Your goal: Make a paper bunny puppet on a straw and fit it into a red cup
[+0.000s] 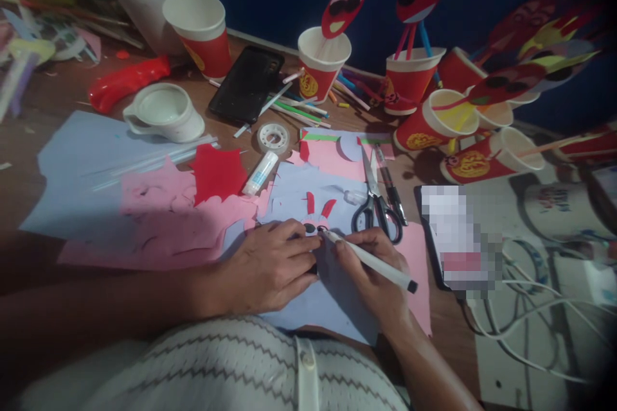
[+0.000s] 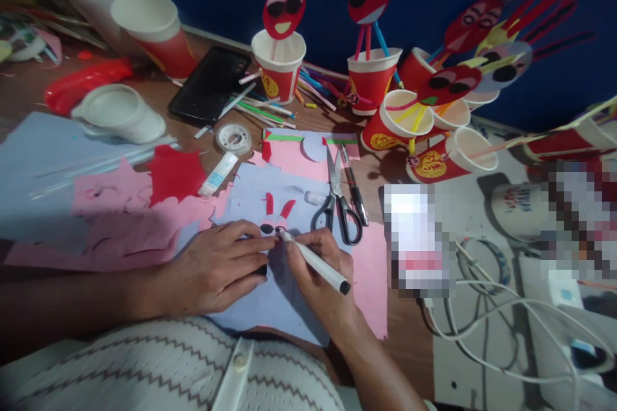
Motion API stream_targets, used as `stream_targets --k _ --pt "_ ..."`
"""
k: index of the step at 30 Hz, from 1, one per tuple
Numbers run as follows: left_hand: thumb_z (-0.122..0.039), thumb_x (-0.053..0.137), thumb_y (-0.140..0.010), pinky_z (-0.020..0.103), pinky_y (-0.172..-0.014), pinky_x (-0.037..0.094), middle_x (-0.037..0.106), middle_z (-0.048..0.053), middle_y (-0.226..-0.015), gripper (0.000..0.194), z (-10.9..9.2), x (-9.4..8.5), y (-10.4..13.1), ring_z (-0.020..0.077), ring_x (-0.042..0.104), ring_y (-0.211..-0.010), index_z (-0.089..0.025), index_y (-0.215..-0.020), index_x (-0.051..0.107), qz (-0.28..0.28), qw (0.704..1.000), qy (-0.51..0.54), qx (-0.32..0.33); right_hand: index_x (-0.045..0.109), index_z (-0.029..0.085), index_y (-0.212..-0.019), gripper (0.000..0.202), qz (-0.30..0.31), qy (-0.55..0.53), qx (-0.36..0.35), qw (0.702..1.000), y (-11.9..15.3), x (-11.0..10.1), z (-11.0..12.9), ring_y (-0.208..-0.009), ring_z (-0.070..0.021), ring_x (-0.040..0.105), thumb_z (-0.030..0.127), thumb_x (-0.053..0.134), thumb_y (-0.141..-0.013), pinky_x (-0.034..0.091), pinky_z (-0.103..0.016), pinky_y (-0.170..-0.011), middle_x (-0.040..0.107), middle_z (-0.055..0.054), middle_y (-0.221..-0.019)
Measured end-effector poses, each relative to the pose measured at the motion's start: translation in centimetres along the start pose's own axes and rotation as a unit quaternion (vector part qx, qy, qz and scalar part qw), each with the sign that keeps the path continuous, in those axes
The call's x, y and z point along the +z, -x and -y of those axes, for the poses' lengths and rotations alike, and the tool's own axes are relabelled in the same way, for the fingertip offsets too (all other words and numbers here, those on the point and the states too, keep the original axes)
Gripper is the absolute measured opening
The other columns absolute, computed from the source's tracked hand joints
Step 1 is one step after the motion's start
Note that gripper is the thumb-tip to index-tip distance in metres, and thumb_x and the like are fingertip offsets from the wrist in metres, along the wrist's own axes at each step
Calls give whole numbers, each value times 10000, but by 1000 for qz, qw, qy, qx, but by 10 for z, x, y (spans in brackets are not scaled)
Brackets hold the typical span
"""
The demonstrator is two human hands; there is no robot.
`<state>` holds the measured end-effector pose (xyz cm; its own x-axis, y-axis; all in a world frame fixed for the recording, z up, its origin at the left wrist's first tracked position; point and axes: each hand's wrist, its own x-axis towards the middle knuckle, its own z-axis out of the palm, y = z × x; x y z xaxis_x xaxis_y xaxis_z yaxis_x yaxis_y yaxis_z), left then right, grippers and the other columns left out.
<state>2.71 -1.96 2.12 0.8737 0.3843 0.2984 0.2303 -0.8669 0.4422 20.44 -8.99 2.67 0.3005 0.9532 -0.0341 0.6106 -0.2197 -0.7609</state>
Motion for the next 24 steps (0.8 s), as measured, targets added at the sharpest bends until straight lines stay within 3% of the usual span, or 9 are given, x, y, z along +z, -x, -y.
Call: stream_targets --k 24 --pt "-229 499 -891 340 -818 487 681 50 -1012 206 1 0 1 207 515 -965 -163 -777 656 -2 1000 10 -4 549 193 -735 170 -3 -10 -4 1000 0 -2 0 -457 -134 623 336 585 -821 452 -195 -394 658 8 -544"
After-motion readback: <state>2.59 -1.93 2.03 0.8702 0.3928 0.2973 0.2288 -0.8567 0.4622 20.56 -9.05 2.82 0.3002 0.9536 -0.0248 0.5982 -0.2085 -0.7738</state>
